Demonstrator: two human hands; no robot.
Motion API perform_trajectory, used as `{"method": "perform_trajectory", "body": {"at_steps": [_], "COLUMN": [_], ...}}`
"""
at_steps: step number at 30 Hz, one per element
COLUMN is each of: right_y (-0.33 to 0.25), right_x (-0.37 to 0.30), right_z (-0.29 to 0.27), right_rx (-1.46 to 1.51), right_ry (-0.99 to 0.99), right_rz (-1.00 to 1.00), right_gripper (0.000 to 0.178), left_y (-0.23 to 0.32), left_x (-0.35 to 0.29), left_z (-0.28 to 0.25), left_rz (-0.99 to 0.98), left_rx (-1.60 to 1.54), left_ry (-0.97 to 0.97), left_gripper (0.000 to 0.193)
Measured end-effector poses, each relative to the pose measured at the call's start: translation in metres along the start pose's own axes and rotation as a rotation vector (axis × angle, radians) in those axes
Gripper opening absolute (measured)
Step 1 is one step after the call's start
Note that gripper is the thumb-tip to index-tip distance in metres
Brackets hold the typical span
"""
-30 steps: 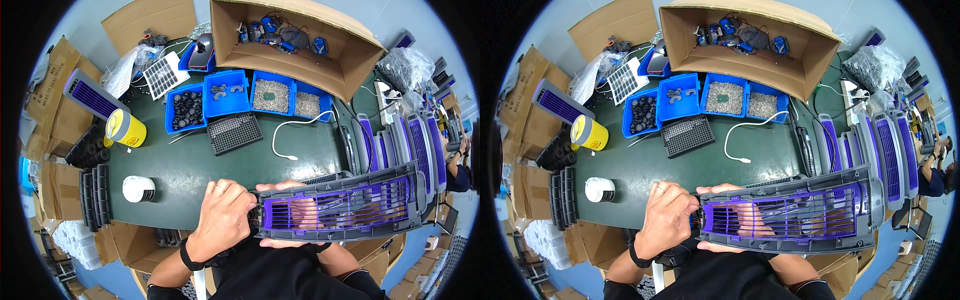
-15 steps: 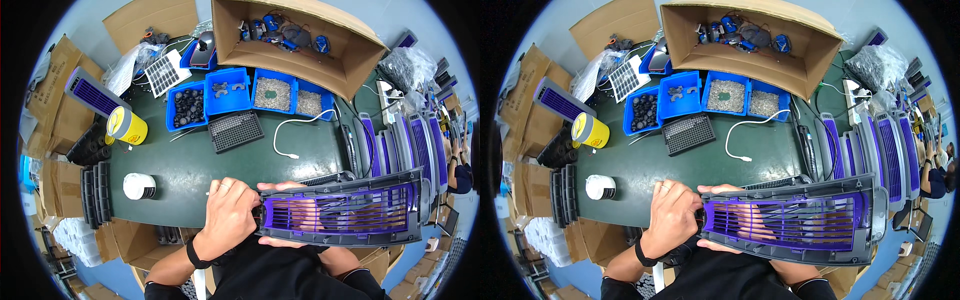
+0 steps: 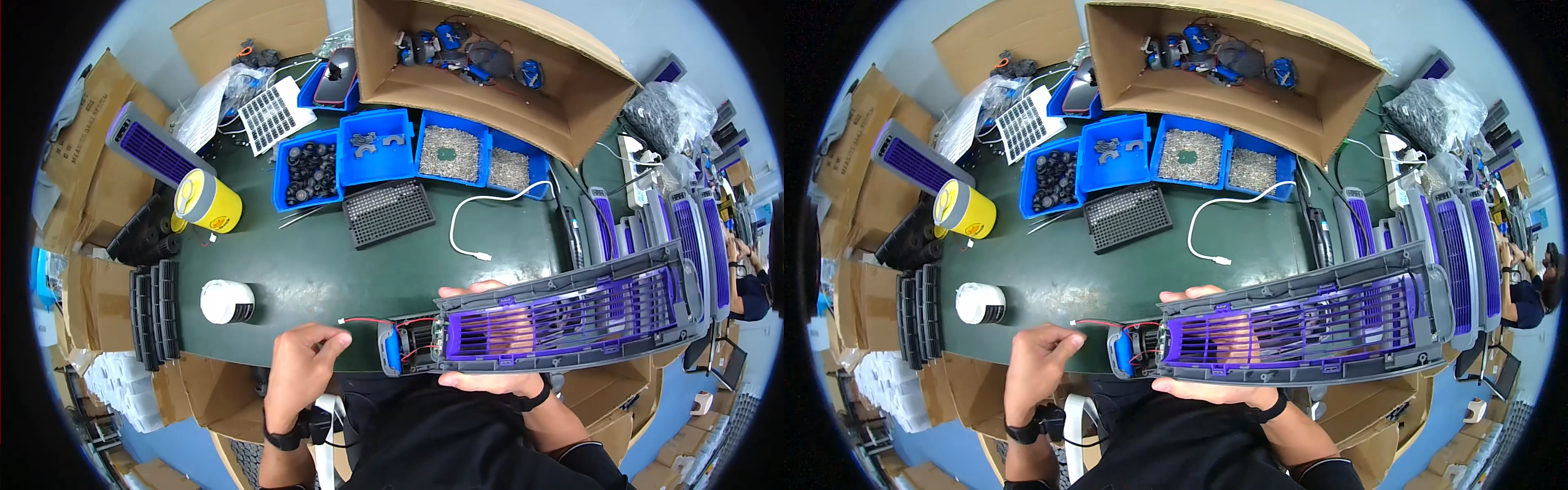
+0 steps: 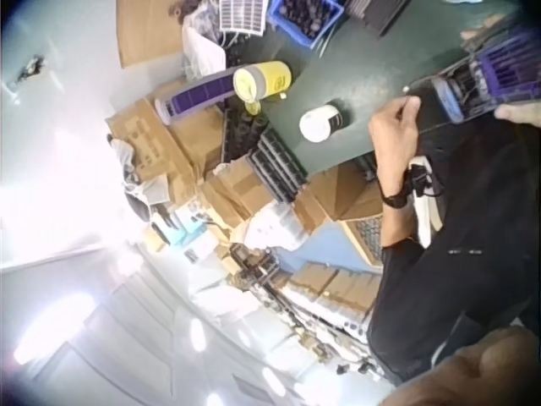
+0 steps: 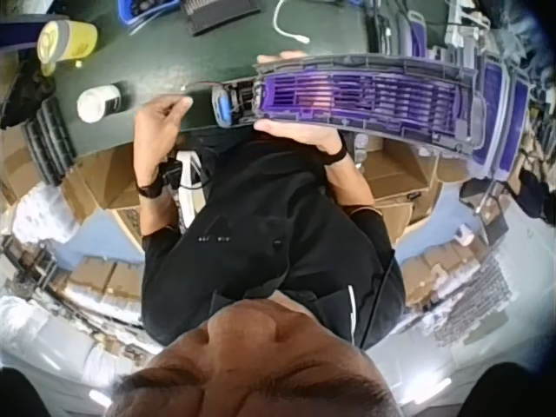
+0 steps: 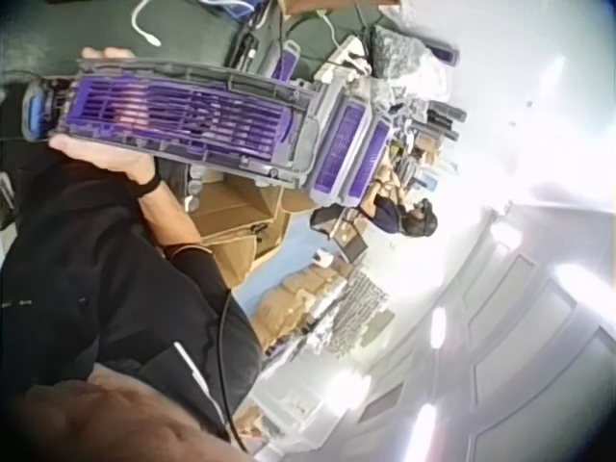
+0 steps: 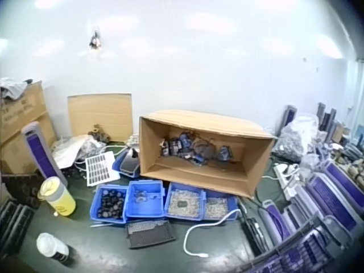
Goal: The person assembles a portable electronic device by connecting internal wires and securing the casing. They use a hot glue gun to apply adhesive to the device's frame and attach a black plastic grille. The person also handles a small blue battery pack and connects its wires to the device.
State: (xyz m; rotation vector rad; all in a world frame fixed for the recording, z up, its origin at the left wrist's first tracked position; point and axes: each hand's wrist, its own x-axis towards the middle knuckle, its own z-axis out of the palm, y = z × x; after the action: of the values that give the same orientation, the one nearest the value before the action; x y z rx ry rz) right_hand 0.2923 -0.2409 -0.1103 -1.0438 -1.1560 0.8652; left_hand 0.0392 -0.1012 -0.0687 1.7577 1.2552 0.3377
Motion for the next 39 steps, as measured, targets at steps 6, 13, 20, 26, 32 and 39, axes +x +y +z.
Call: {"method": "perform_trajectory", "body": {"at_steps": [6,13,20,26,32,39], "right_y": [-0.001,-0.003,0.0,-0.003,-0.001,-0.012], "right_x": [0.004,0.002,0.002,0.002,0.001,0.006], "right_z": [0.002,0.006,0.012,0.009,0.009,0.012], "right_rx": [-0.08,-0.198,-0.062,-0.02,-0.064,-0.259], "right_ry": [-0.002,0.024,0.105,0.091,0.073,0.024], "right_rz": [-0.005,-0.03,0.009,-0.036,-0.09,-0.117], "right_gripper": [0.103,0.104,0.105,0.107,0.11,0.109], "left_y": [-0.008,0.005,0.016,0.021,0.033,0.031], "left_x": [0.01,0.028,0.033,0.034,0.033,0.032], "left_z": [0.039,0.066,0.065,0.058,0.057,0.06], "left_rz": [0.202,0.478,0.583,0.689,0.903,0.985], "left_rx": [-0.427,-0.449,-0.352,-0.16,0.136,0.187], "left_ry": [0.134,0.055,-0.018,-0.054,0.069,0.09], "left_gripper": [0.019,0.018,0.012,0.013,0.021,0.025]}}
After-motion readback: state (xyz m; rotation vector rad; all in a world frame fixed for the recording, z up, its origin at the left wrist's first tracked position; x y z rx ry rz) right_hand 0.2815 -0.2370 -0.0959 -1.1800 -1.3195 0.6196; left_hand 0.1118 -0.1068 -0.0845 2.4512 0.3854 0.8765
